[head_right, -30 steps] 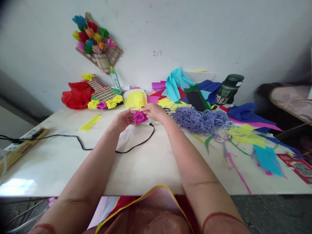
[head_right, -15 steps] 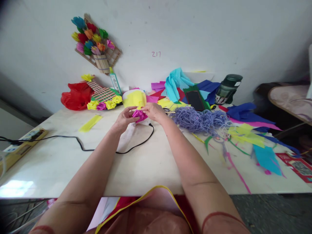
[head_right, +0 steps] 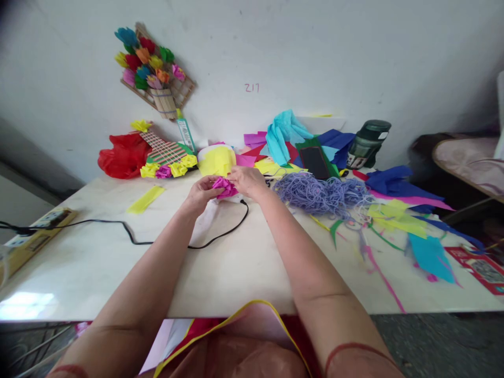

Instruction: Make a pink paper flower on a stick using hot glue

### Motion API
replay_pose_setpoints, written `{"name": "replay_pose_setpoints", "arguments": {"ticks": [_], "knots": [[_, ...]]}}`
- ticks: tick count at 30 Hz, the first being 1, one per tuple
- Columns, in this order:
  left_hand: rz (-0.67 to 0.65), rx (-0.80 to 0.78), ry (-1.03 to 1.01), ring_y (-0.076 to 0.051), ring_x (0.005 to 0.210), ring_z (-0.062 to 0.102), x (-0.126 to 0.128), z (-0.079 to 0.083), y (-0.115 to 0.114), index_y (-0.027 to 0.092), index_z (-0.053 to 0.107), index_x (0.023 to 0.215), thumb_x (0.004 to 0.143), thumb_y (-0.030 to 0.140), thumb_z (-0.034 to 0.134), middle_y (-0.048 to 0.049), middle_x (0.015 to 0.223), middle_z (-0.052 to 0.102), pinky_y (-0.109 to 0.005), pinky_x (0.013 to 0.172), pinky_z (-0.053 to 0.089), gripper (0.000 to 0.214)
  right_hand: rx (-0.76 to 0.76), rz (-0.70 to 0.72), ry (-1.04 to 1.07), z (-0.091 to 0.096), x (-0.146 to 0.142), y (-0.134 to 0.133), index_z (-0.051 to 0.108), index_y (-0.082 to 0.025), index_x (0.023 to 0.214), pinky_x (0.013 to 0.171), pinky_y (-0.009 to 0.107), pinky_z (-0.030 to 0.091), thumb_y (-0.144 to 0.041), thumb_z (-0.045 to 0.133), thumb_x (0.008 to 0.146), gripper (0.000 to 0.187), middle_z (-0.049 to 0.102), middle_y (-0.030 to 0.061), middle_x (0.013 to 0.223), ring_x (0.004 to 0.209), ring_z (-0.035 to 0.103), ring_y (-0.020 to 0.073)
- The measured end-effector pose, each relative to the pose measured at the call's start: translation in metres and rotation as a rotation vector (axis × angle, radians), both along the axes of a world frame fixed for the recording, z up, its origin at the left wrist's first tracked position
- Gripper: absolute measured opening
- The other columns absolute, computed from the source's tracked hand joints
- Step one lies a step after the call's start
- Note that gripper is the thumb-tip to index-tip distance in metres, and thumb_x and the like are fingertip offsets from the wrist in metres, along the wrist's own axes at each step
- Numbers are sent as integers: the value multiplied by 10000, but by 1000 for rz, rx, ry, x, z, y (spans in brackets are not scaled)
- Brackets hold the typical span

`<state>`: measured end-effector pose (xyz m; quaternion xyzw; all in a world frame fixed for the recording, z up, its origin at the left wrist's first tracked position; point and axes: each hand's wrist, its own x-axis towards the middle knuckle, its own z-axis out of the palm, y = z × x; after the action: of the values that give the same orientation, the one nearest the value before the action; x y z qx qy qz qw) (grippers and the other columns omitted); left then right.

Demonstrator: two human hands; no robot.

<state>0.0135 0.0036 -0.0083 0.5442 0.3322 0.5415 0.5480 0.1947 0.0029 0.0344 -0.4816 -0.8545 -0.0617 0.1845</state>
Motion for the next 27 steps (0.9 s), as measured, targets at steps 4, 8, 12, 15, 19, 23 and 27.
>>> {"name": "replay_pose_setpoints", "arguments": {"ticks": [4,8,12,15,19,23,27], "knots": [[8,-15,13,-189,724,698,-1,-4,3,175,663,912,474,288,904,-24,794,739,-358,758,554,512,36,5,-51,0,-1,-1,761,-276,1052,628,303,307,-270,434,952,341,705,48,1073,845,605,195],[23,24,23,-203,742,701,-2,-5,4,173,662,909,479,309,901,-31,796,738,-377,765,560,511,47,5,-50,0,-2,-2,757,-280,1051,616,308,294,-282,421,958,348,702,44,1096,843,609,197],[76,117,44,-200,785,694,-1,-5,4,161,666,919,490,299,890,-46,835,740,-363,785,557,503,67,11,9,-1,-2,-1,750,-257,1076,626,307,306,-311,420,971,350,705,58,1089,864,619,199],[157,203,94,-193,817,687,0,-6,5,162,672,929,524,304,870,-52,861,738,-322,762,548,473,89,26,89,-1,-3,0,728,-232,1128,654,298,331,-316,456,966,328,715,67,1071,886,622,202],[215,244,118,-192,851,684,-1,-8,5,171,671,954,552,329,855,-57,896,733,-273,692,532,470,111,50,174,-1,-4,1,728,-184,1081,686,288,352,-286,504,949,279,725,77,1023,891,624,197],[215,256,119,-195,864,684,-2,-7,4,170,672,955,556,348,857,-62,905,731,-270,689,535,475,143,72,211,0,-3,1,746,-182,991,678,287,355,-283,537,931,240,723,76,1013,855,619,188],[206,277,111,-198,862,686,-2,-5,2,170,671,940,553,351,864,-65,909,730,-290,716,550,469,152,98,256,0,-1,3,772,-197,954,677,285,374,-280,563,916,228,738,71,971,831,629,183]]}}
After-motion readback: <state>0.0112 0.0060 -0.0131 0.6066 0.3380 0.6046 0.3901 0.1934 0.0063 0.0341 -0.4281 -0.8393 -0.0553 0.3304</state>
